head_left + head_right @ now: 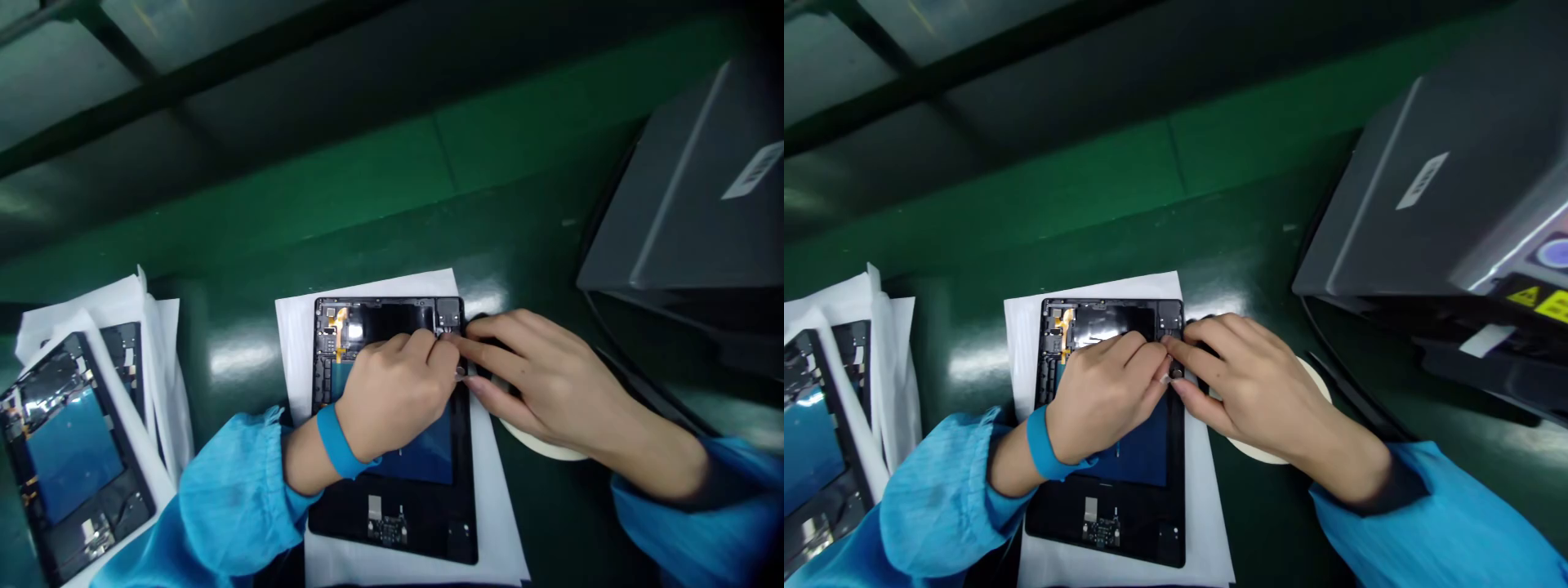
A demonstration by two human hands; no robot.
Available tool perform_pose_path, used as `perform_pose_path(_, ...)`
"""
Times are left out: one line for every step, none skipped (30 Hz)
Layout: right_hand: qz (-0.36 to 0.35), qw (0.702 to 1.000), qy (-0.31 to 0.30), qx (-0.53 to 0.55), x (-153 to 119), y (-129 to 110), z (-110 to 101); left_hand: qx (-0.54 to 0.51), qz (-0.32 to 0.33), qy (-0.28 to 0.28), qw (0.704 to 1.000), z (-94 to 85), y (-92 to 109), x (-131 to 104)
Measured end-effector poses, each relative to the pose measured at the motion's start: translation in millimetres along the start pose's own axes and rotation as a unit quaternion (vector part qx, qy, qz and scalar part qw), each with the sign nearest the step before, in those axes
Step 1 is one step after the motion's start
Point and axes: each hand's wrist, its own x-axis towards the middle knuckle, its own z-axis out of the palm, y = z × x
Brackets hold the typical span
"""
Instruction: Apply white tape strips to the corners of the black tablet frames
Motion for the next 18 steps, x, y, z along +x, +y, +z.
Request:
perform_pose_path(0.000, 1.000, -0.001, -0.001, -1, 0, 0, 0.003, -0.007, 0.004, 1.000, 0.3, 0, 0)
perform_pose_path(0.000, 1.000, -0.002, 0.000, -1, 0, 0, 0.005, -0.012, 0.007, 1.000, 0.7, 0, -1)
perform_pose_path(0.000, 1.000, -0.003, 0.003, -1, 0, 0, 0.006, -0.015, 0.009, 1.000, 1.0, 0, -1)
perform_pose_path(0.000, 1.000, -0.002, 0.004, -2, 0, 0, 0.007, -0.015, 0.009, 1.000, 1.3, 0, 0)
perform_pose_path(-0.001, 1.000, -0.001, 0.004, -2, 1, 0, 0.006, -0.015, 0.011, 1.000, 1.5, 0, 0)
perform_pose_path(-0.001, 1.000, 0.000, 0.000, -1, 1, -1, 0.004, -0.016, 0.014, 1.000, 1.5, 0, 0)
perform_pose_path(-0.002, 1.000, 0.000, -0.007, -1, 1, -1, 0.000, -0.020, 0.015, 1.000, 1.4, 0, 1)
perform_pose_path(-0.004, 1.000, -0.001, -0.016, -1, 0, -1, -0.006, -0.026, 0.017, 1.000, 1.2, 0, 1)
perform_pose_path(-0.007, 1.000, -0.001, -0.028, 0, -1, -2, -0.014, -0.034, 0.017, 0.999, 0.8, 0, 2)
perform_pose_path(-0.013, 0.999, 0.000, -0.042, 1, -3, -2, -0.023, -0.045, 0.015, 0.999, 0.3, 0, 2)
perform_pose_path(-0.019, 0.998, 0.000, -0.057, 1, -4, -3, -0.032, -0.055, 0.011, 0.998, -0.3, -1, 3)
perform_pose_path(-0.026, 0.997, 0.001, -0.073, 2, -6, -3, -0.039, -0.064, 0.007, 0.997, -1.0, -1, 3)
perform_pose_path(-0.032, 0.995, 0.002, -0.090, 2, -8, -4, -0.044, -0.072, 0.004, 0.996, -1.7, -2, 4)
perform_pose_path(-0.039, 0.993, 0.003, -0.107, 2, -10, -4, -0.046, -0.078, 0.000, 0.996, -2.3, -2, 4)
perform_pose_path(-0.044, 0.991, 0.002, -0.123, 2, -11, -4, -0.046, -0.082, -0.004, 0.996, -2.9, -3, 4)
perform_pose_path(-0.048, 0.990, 0.002, -0.133, 1, -12, -4, -0.045, -0.081, -0.009, 0.996, -3.5, -4, 4)
perform_pose_path(-0.051, 0.989, 0.003, -0.137, 0, -12, -3, -0.046, -0.079, -0.015, 0.996, -3.9, -6, 4)
perform_pose_path(-0.054, 0.990, 0.005, -0.134, 0, -12, -3, -0.050, -0.073, -0.021, 0.996, -4.3, -7, 4)
